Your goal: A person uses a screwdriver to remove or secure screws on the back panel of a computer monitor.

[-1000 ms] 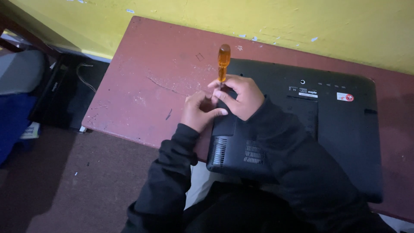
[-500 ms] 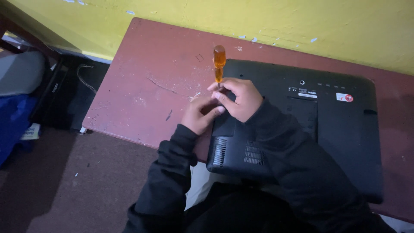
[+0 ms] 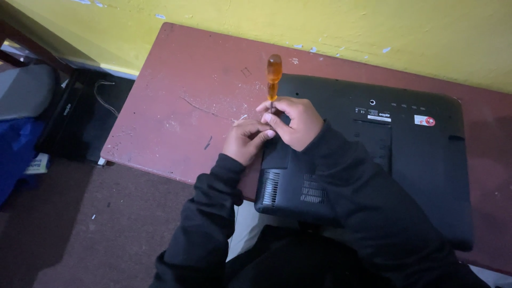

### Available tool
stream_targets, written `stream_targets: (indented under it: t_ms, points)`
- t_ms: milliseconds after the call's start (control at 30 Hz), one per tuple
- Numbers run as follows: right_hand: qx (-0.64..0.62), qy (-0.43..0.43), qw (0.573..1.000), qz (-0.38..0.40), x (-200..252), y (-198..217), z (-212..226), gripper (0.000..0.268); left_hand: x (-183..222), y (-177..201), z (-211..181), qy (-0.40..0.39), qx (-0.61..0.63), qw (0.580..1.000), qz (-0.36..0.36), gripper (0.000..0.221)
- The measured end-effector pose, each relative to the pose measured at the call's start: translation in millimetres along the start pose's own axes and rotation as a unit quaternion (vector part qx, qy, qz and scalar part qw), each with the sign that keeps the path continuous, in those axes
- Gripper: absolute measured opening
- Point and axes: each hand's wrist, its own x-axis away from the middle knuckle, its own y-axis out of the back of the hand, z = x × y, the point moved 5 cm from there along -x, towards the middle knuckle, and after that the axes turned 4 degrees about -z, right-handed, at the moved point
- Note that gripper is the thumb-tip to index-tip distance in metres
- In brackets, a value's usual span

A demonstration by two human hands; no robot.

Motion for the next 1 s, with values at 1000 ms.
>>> stream_targets:
  t_ms: [1000]
  points:
    - [-0.023,0.008,0.998,-0.049,1.0,14.9,-0.3,0.010,-1.1,8.1,-8.3,0.018,-0.008,1.000,-0.021,0.016]
